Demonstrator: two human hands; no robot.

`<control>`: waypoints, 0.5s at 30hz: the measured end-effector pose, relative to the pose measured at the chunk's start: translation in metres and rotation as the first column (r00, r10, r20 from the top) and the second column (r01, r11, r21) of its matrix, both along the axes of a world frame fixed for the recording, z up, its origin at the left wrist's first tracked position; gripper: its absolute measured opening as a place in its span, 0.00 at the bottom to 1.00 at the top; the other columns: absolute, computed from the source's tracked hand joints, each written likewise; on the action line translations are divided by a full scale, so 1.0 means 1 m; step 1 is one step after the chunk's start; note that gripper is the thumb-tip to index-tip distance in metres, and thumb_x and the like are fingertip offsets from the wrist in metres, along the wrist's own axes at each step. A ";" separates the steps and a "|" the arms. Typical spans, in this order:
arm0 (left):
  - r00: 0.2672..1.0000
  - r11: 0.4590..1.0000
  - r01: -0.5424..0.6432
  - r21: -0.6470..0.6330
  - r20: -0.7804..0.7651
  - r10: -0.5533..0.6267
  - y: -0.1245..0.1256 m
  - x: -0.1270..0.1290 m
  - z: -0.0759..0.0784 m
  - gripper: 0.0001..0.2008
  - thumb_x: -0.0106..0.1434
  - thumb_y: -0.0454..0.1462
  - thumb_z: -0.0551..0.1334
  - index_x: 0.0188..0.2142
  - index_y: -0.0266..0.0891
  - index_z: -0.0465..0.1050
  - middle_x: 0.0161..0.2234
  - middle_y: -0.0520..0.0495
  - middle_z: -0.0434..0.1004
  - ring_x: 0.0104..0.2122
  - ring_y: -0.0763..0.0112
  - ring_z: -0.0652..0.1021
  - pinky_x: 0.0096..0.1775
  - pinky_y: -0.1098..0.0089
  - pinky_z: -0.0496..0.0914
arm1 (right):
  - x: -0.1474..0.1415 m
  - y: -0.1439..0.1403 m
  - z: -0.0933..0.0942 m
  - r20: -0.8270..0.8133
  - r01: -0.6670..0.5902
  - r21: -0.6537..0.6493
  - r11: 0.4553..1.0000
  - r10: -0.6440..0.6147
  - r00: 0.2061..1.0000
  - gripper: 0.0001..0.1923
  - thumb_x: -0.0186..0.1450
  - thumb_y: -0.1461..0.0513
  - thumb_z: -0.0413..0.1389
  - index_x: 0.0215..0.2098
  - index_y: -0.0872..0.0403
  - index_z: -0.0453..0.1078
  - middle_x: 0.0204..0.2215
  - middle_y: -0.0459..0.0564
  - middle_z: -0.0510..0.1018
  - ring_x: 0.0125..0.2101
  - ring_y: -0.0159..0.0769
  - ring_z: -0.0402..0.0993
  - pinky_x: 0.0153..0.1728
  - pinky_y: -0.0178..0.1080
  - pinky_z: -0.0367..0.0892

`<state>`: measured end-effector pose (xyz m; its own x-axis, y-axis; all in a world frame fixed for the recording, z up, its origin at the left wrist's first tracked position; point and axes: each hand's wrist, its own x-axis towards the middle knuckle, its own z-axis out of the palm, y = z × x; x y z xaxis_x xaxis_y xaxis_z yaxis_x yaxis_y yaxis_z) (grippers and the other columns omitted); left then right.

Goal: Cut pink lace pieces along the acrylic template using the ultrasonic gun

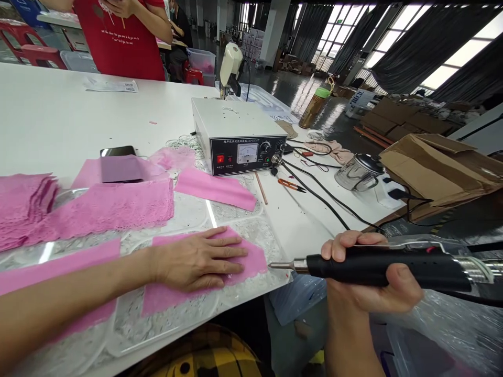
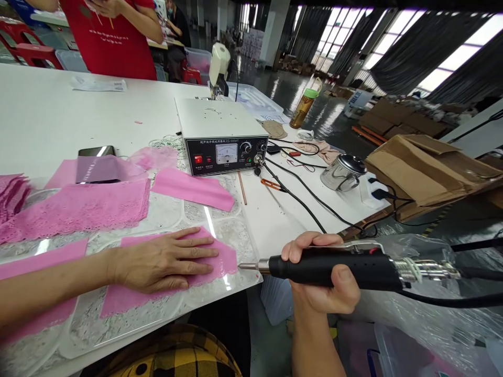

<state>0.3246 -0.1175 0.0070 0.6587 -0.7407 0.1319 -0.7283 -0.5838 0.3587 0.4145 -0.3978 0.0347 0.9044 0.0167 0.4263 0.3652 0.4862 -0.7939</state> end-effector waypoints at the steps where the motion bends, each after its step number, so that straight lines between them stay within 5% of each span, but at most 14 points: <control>1: 1.000 1.000 0.001 -0.012 0.000 -0.001 0.000 0.000 0.000 0.21 0.71 0.43 0.55 0.62 0.49 0.64 0.65 0.50 0.60 0.66 0.62 0.59 0.68 0.58 0.38 | 0.000 0.000 0.000 0.001 -0.003 -0.006 1.000 0.003 1.000 0.13 0.54 0.51 0.54 0.30 0.50 0.72 0.22 0.45 0.71 0.16 0.31 0.63 0.17 0.37 0.61; 15: 1.000 0.996 0.020 0.089 0.012 -0.021 0.000 0.000 0.002 0.20 0.72 0.44 0.52 0.61 0.44 0.65 0.66 0.48 0.57 0.67 0.61 0.55 0.68 0.58 0.35 | 0.001 0.002 0.001 0.069 -0.122 -0.017 0.992 0.122 0.990 0.13 0.55 0.54 0.53 0.33 0.52 0.73 0.22 0.46 0.72 0.17 0.32 0.65 0.17 0.38 0.63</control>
<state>0.3250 -0.1170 0.0087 0.6423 -0.7630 0.0732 -0.7445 -0.5982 0.2965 0.4152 -0.3957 0.0354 0.8634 0.1308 0.4872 0.3583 0.5208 -0.7748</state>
